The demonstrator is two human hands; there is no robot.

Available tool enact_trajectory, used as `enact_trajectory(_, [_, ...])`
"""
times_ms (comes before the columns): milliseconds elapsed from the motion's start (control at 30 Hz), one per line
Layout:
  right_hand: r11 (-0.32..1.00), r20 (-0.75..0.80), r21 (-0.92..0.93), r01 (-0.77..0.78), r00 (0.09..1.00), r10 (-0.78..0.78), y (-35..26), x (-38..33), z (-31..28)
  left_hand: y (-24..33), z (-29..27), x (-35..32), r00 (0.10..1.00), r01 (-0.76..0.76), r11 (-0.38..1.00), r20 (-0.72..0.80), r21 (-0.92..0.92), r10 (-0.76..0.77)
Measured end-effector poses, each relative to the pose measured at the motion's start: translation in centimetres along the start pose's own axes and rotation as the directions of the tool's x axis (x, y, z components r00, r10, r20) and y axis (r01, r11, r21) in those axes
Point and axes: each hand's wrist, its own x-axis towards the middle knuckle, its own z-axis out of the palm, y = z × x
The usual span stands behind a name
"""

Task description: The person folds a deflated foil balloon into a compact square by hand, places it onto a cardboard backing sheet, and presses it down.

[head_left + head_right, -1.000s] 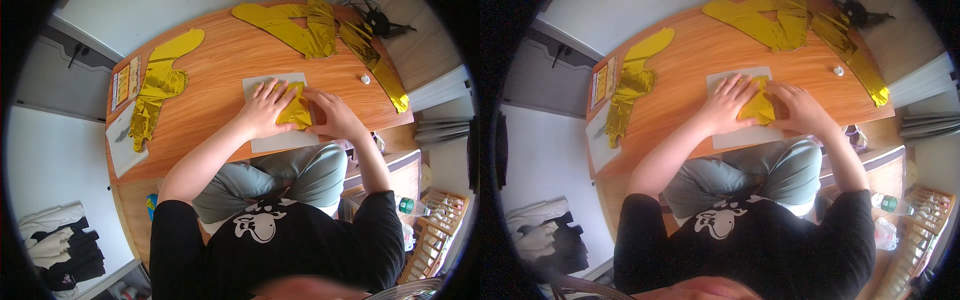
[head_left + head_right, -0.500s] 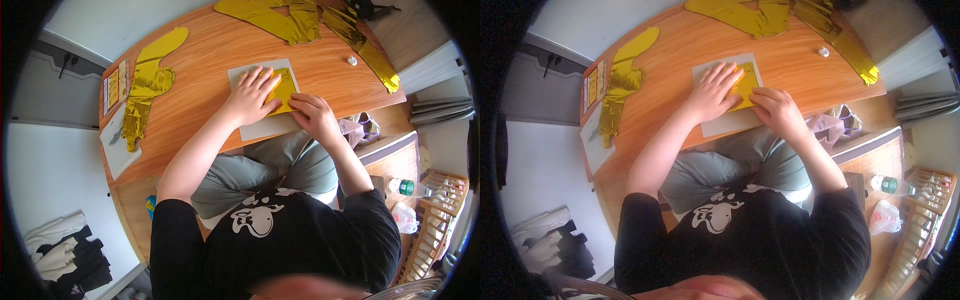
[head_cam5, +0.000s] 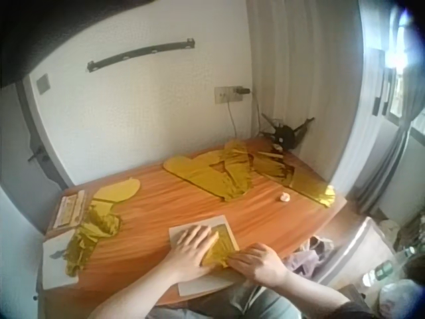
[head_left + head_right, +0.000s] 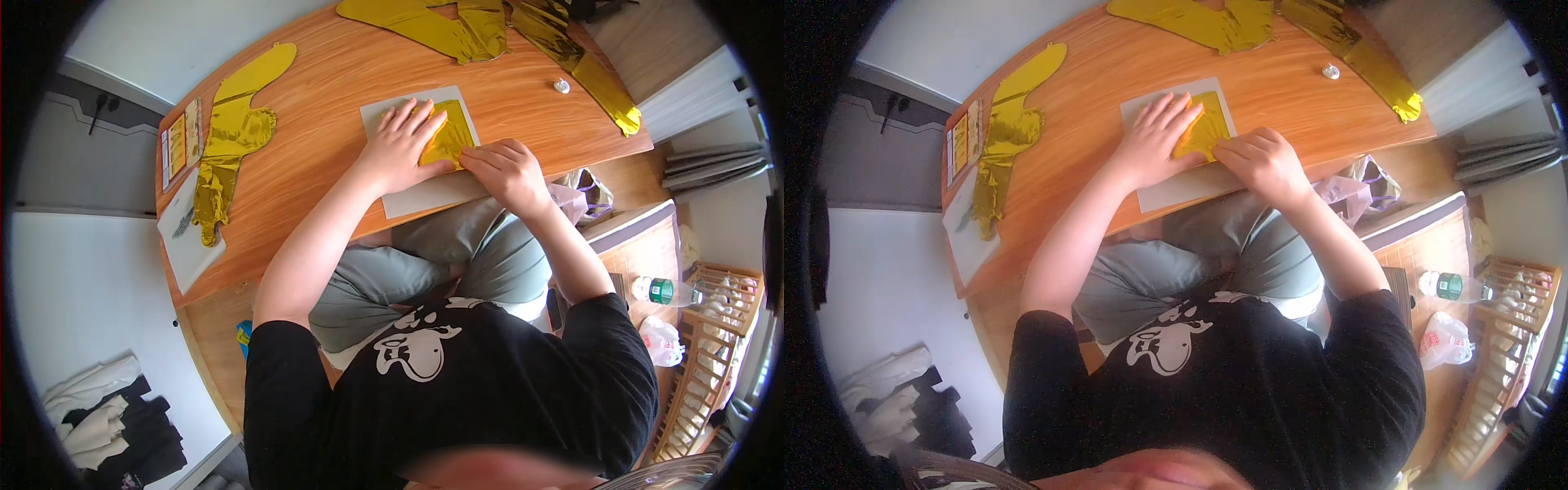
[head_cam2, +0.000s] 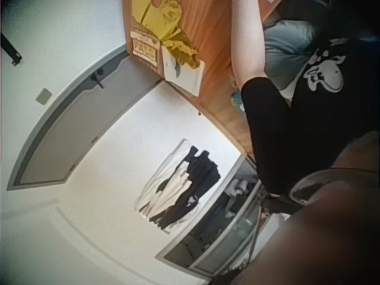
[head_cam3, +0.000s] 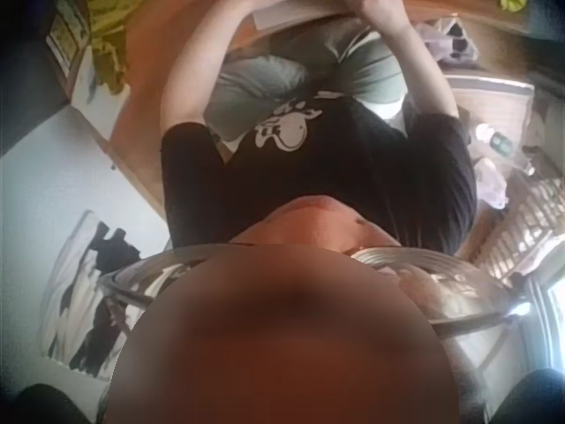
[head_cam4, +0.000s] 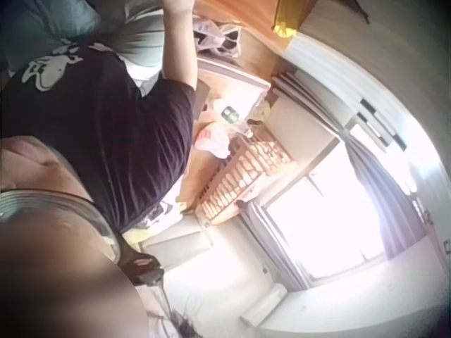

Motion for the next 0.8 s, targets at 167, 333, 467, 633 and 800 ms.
enact_trajectory(167, [0.994, 0.028, 0.038, -0.104, 0.994, 0.103, -0.7, -0.3, -0.3, -0.3, 0.4, 0.0, 1.000, -0.006, 1.000, -0.029, -0.009, 0.006])
enact_trajectory(333, [0.979, 0.236, -0.004, -0.204, 0.951, 0.199, -1.8, -1.8, -1.7, -0.1, 0.5, -0.2, 0.998, 0.004, 1.000, -0.059, -0.025, -0.005])
enact_trajectory(467, [0.970, 0.316, -0.048, -0.238, 0.918, 0.241, -2.2, -2.9, -2.7, 0.0, 0.2, 0.0, 0.998, 0.015, 0.998, -0.065, -0.061, -0.019])
enact_trajectory(633, [0.944, 0.403, 0.143, -0.299, 0.888, 0.220, 0.0, -1.1, -3.6, 0.1, -0.1, -0.2, 0.998, 0.033, 0.998, -0.060, -0.044, -0.036])
enact_trajectory(800, [0.672, 0.347, 0.418, -0.612, 0.790, 0.505, 0.9, 4.7, -0.4, 0.6, -0.8, 0.2, 0.999, 0.035, 0.999, -0.036, -0.034, -0.036])
